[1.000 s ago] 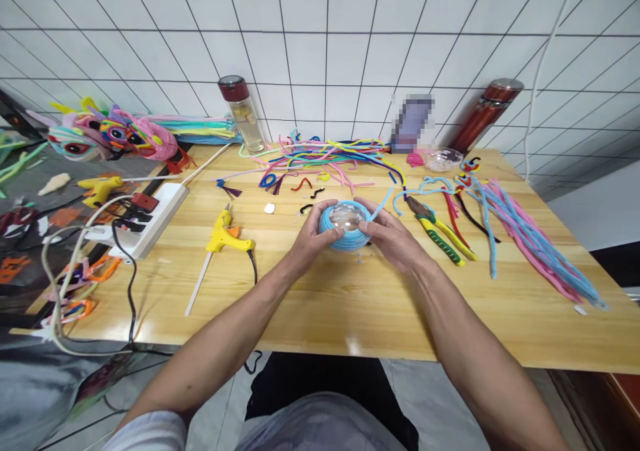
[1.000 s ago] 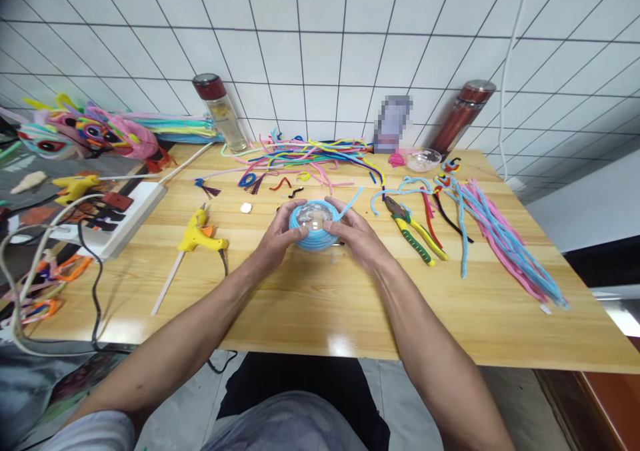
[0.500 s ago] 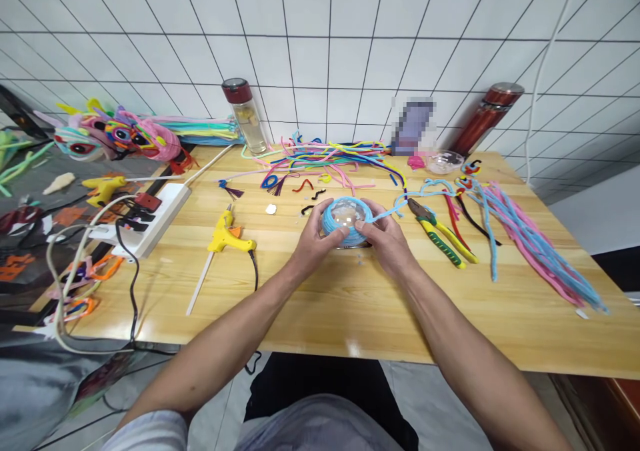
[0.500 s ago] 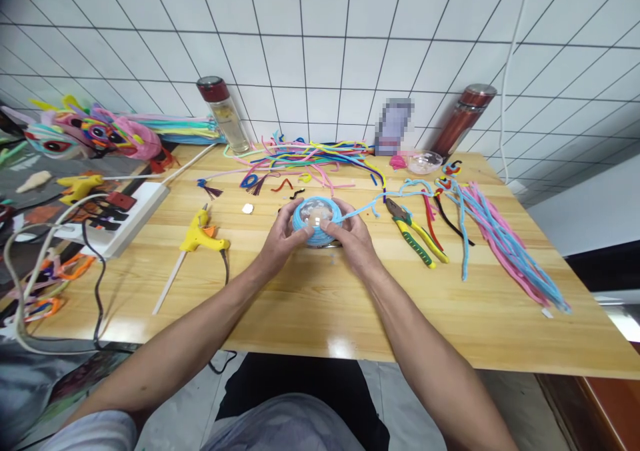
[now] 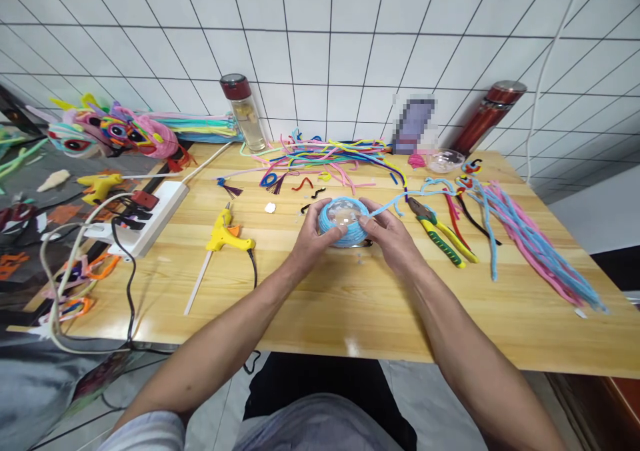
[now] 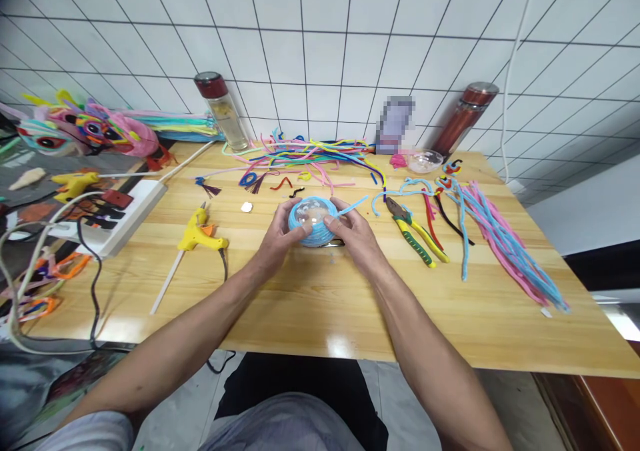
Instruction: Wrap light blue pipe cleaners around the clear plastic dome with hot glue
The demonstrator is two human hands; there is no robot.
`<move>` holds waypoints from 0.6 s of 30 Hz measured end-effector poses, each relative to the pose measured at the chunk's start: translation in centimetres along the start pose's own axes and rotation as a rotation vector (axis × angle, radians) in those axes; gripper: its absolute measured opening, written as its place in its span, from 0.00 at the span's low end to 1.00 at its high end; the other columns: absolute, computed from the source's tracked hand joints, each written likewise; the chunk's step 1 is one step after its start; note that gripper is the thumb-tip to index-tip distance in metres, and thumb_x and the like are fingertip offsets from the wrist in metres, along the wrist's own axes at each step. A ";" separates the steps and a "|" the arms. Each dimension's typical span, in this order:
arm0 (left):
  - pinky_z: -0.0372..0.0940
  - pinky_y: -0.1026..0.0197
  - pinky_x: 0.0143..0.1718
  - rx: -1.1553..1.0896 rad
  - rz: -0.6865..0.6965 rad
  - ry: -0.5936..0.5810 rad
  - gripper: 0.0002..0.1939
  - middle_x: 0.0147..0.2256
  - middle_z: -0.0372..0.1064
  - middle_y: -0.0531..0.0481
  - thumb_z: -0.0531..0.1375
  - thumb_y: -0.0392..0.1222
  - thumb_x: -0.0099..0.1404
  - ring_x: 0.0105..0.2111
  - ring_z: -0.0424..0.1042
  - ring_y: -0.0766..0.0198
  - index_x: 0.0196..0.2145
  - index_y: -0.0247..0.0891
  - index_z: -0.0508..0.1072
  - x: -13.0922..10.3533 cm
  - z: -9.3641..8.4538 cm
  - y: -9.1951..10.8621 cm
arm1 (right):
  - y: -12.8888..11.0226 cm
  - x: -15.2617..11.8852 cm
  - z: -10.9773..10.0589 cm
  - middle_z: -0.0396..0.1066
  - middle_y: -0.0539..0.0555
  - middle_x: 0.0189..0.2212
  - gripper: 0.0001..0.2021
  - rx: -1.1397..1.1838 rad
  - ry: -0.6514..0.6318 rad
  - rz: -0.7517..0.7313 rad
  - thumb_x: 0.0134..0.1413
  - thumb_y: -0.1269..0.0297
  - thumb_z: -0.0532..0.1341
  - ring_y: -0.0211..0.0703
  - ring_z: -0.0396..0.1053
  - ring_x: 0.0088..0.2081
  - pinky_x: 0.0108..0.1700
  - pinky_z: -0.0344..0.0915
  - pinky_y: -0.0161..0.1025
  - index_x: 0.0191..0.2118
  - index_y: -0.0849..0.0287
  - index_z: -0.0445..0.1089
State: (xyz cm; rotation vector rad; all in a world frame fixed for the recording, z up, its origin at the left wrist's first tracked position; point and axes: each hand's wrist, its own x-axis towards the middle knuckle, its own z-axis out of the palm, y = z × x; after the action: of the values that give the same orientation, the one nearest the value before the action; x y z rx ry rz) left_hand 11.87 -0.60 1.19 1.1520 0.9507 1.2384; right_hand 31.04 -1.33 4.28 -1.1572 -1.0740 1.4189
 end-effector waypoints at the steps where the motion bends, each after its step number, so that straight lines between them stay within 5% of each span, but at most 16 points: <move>1: 0.67 0.49 0.63 0.001 -0.005 -0.012 0.41 0.59 0.71 0.43 0.74 0.53 0.56 0.59 0.71 0.49 0.62 0.42 0.65 0.0 0.0 0.2 | 0.0 0.1 0.0 0.83 0.56 0.53 0.39 0.005 0.001 0.002 0.45 0.43 0.78 0.58 0.78 0.57 0.60 0.73 0.53 0.62 0.51 0.77; 18: 0.58 0.41 0.73 0.123 0.023 -0.097 0.45 0.70 0.62 0.37 0.72 0.57 0.61 0.70 0.64 0.41 0.70 0.41 0.63 -0.4 0.0 0.6 | -1.0 0.0 -0.5 0.80 0.53 0.60 0.34 -0.009 -0.065 0.051 0.45 0.51 0.79 0.57 0.75 0.61 0.63 0.71 0.53 0.60 0.47 0.79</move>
State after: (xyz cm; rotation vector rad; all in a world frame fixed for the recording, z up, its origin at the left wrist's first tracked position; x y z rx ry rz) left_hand 11.70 -0.98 1.80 1.3112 0.9533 1.1445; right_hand 31.68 -1.20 5.16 -1.1591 -1.1042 1.5012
